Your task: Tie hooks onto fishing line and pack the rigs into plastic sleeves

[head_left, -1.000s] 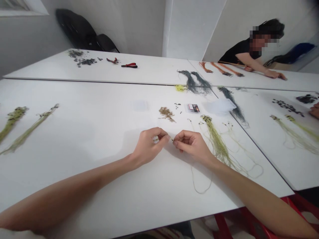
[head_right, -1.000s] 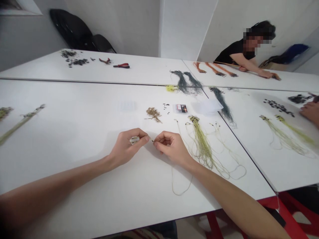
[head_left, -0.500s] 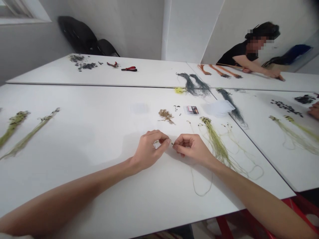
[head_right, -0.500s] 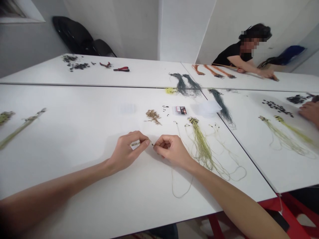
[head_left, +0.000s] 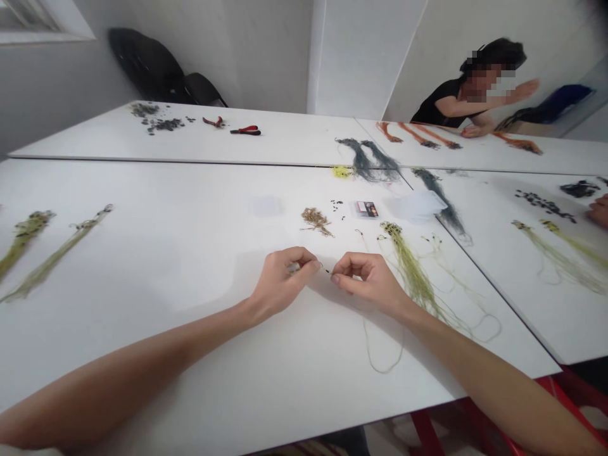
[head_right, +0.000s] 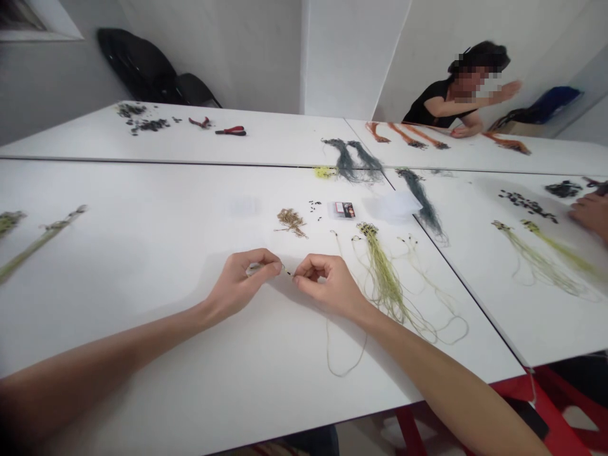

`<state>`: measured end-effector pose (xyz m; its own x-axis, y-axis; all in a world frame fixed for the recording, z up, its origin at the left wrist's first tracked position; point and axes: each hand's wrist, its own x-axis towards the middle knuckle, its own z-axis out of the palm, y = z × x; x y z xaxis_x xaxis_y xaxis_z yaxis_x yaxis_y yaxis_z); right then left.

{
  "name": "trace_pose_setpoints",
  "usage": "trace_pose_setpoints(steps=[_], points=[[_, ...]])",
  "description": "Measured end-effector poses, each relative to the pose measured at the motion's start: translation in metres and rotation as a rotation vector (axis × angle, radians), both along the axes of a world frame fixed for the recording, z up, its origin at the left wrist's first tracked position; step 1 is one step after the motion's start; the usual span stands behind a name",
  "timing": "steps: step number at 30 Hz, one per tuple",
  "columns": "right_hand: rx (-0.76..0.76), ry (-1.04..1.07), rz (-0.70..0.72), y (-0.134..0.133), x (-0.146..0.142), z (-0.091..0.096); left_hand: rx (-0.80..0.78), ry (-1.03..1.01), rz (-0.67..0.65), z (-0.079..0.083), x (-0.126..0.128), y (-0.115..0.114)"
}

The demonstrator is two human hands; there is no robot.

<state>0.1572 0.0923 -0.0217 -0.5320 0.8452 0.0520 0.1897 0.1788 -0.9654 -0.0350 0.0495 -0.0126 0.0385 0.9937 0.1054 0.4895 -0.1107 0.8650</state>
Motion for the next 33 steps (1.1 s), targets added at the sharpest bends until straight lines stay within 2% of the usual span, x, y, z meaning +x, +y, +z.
trace_pose_setpoints(steps=[4,7,11,14,20,24,29,33], points=[[0.011,-0.015,-0.004,0.000,0.000,0.000,-0.005,-0.036,-0.026,0.004,0.000,0.001],[0.037,-0.022,-0.005,0.000,0.000,0.001,0.048,-0.029,-0.055,0.006,-0.001,0.002],[0.070,-0.016,0.007,0.000,0.000,0.001,0.166,0.128,-0.200,0.004,-0.003,0.005],[0.083,-0.022,0.016,0.000,0.001,0.001,0.221,0.257,-0.245,0.001,-0.003,0.006],[0.104,-0.049,0.026,0.000,0.002,0.000,0.178,0.264,-0.277,0.003,-0.003,0.008],[0.086,-0.038,0.049,0.001,0.004,0.003,0.136,0.214,-0.244,0.004,-0.003,0.008],[0.045,-0.049,0.009,0.004,0.004,0.001,0.117,0.175,-0.099,0.005,-0.004,0.010],[0.104,-0.069,-0.047,0.004,0.004,0.000,0.147,0.204,-0.011,0.005,-0.006,0.012]])
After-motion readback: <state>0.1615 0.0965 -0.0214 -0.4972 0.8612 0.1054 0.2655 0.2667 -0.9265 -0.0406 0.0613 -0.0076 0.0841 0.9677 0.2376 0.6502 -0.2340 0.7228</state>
